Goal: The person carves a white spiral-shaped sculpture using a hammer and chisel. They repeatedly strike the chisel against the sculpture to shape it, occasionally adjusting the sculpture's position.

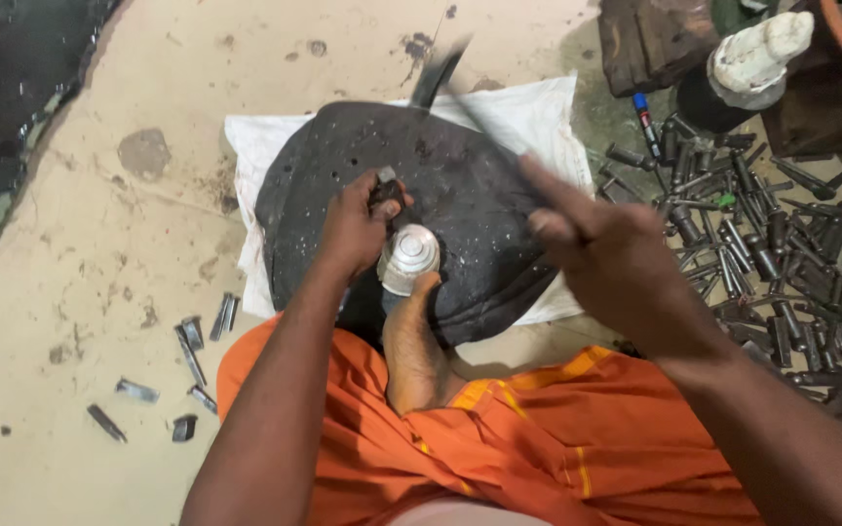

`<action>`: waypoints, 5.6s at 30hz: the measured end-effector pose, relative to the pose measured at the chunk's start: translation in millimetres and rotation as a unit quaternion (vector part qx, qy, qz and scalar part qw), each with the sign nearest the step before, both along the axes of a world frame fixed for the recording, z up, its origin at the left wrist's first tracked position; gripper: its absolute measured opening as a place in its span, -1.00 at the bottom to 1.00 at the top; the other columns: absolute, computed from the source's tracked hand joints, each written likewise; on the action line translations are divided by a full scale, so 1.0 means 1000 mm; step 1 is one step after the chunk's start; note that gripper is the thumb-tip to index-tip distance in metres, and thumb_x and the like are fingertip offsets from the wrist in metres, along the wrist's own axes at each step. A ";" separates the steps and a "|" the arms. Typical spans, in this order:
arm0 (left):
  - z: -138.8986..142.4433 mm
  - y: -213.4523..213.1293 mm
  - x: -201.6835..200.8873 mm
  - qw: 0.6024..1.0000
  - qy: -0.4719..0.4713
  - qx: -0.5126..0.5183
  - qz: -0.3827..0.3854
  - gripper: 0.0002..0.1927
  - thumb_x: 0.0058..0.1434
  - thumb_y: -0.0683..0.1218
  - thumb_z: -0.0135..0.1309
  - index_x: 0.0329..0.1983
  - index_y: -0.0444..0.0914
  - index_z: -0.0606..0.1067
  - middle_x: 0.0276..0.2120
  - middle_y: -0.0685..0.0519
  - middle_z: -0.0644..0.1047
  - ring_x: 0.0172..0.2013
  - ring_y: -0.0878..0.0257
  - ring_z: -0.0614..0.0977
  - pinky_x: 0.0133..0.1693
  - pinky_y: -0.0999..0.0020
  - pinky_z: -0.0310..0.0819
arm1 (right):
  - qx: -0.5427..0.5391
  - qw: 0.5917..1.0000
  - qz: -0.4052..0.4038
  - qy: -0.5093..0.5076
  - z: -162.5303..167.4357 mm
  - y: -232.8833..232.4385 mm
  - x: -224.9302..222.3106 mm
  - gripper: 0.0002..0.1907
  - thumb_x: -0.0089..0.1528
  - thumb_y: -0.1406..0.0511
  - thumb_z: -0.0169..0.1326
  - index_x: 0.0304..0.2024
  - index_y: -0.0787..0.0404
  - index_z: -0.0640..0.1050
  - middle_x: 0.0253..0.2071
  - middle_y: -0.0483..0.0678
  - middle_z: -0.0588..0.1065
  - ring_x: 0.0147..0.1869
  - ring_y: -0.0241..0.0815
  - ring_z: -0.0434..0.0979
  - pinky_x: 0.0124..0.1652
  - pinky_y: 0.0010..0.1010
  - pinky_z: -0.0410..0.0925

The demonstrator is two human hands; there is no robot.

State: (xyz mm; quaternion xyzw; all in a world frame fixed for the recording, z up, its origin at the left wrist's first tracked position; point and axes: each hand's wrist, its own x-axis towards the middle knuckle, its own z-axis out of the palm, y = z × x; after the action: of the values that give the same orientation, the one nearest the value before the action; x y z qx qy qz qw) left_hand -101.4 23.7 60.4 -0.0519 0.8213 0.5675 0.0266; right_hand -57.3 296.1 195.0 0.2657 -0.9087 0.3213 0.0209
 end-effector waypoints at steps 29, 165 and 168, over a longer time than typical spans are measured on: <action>-0.008 -0.005 0.010 0.997 0.063 0.015 -0.044 -0.82 0.27 -0.29 0.10 -0.06 -0.30 0.51 -0.22 0.04 0.70 -0.16 0.27 0.74 -0.10 0.35 0.58 | -0.075 0.979 -0.026 0.187 0.026 -0.019 0.011 -0.61 0.56 0.34 -0.12 0.42 0.33 0.33 -0.38 0.05 0.54 -0.46 -0.32 0.50 -0.46 -0.45 0.38; 0.016 -0.018 0.008 0.880 0.169 -0.222 -0.385 -0.72 0.09 -0.13 0.18 -0.09 -0.11 0.57 -0.37 -0.14 0.59 -0.30 -0.17 0.62 -0.30 -0.06 0.46 | -0.051 0.948 -0.299 0.095 -0.145 -0.029 0.192 -0.57 0.32 0.38 0.13 0.25 0.30 0.47 -0.24 0.05 0.58 -0.26 -0.10 0.62 -0.24 -0.34 0.47; 0.012 -0.021 0.005 0.878 0.192 -0.202 -0.390 -0.73 0.05 -0.12 0.20 -0.13 -0.14 0.56 -0.37 -0.15 0.59 -0.29 -0.20 0.61 -0.31 -0.08 0.43 | 0.005 0.956 -0.282 0.082 -0.148 -0.030 0.194 -0.56 0.29 0.38 0.14 0.24 0.28 0.51 -0.25 0.06 0.60 -0.26 -0.09 0.63 -0.25 -0.33 0.47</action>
State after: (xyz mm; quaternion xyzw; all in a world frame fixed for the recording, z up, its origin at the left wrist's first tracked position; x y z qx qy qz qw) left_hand -96.1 3.2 72.2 0.3783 0.8607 0.3318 0.0768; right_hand 137.1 265.8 47.4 0.0241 -0.9433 0.2753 0.1840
